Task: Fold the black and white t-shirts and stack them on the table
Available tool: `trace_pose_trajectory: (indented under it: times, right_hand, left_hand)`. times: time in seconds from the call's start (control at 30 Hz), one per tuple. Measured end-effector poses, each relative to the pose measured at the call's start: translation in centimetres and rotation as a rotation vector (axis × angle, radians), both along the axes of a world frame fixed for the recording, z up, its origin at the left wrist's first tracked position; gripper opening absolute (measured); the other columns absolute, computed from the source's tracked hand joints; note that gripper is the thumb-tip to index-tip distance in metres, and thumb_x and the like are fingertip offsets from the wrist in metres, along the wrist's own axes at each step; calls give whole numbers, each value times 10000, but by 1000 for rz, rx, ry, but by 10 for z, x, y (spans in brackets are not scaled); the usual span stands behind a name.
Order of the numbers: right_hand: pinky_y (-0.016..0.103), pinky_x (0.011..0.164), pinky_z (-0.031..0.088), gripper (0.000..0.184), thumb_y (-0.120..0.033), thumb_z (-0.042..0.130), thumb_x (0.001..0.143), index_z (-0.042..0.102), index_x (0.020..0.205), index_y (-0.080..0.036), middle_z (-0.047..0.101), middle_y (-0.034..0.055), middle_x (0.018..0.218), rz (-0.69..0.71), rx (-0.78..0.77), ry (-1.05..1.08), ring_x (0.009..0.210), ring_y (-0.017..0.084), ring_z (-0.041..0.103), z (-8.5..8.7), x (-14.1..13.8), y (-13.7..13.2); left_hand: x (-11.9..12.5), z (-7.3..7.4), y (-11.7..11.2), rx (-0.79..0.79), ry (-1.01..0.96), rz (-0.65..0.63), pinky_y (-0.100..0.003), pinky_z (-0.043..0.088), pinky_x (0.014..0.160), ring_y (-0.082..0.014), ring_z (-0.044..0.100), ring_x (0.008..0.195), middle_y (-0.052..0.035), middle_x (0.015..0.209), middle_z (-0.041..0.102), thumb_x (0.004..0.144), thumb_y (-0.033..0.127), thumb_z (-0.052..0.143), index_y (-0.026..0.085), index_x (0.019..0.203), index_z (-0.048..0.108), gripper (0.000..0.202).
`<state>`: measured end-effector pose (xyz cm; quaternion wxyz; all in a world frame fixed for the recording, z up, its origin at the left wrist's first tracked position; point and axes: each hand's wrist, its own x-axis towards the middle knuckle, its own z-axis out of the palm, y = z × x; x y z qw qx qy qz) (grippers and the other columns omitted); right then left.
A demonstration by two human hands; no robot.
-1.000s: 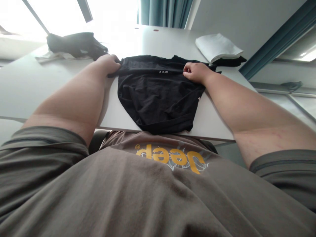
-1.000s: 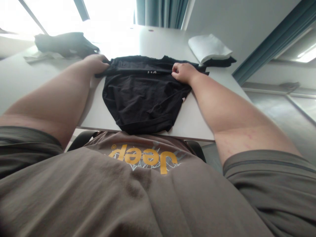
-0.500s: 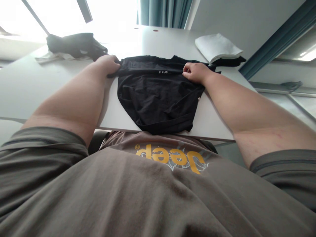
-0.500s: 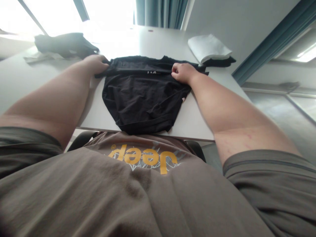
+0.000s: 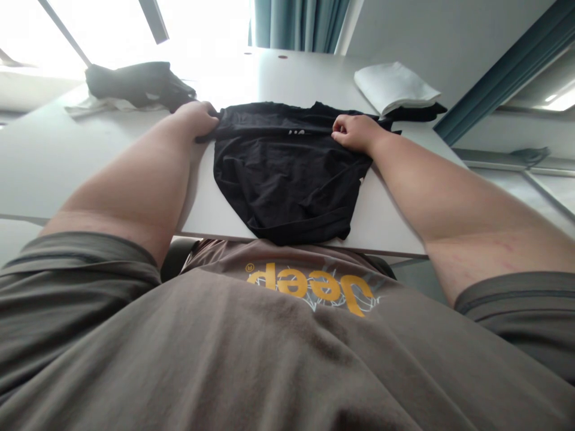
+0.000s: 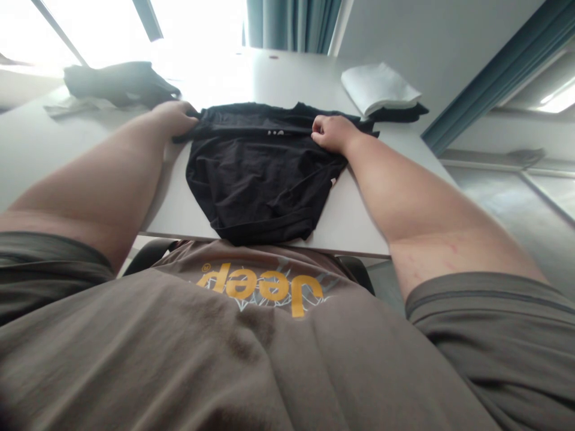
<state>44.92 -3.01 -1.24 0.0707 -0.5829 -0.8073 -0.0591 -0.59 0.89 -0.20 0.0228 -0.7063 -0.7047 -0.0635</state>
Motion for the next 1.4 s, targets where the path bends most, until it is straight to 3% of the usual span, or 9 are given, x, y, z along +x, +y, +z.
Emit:
trace_pose_trajectory:
  times: [0.43,0.73,1.17,1.4]
  right_hand:
    - [366,911,459,326,-316,572,1007,711,1244,-141,747,147,1197,-6,-7,13,1012,267,655,2,-4,-6]
    - [358,896,470,314,-327,583,998,719,1230,-165,751,132,1170,-1,4,13,992,265,660,1,-3,-4]
    - [360,889,470,327,-326,570,999,718,1233,-153,753,135,1166,-2,0,-8,1012,278,675,3,-3,-4]
    - [377,926,460,333,-320,572,998,718,1247,-153,751,144,1194,-19,-15,9,1036,284,663,3,-4,-4]
  left_hand:
    - [2,2,-3,-15,13,-5,-459,518,1024,-325,623,1181,-121,1423,665,951,431,674,140,1475,667,599]
    - [0,0,0,1,7,-6,-450,528,1008,-317,623,1184,-77,1404,680,943,455,663,199,1470,677,586]
    - [4,3,-4,-10,-18,3,-469,512,1040,-364,615,1229,-120,1434,657,951,404,700,170,1480,678,579]
    - [3,2,-3,7,-21,4,-440,512,1027,-315,608,1150,-59,1347,705,926,473,696,226,1420,714,553]
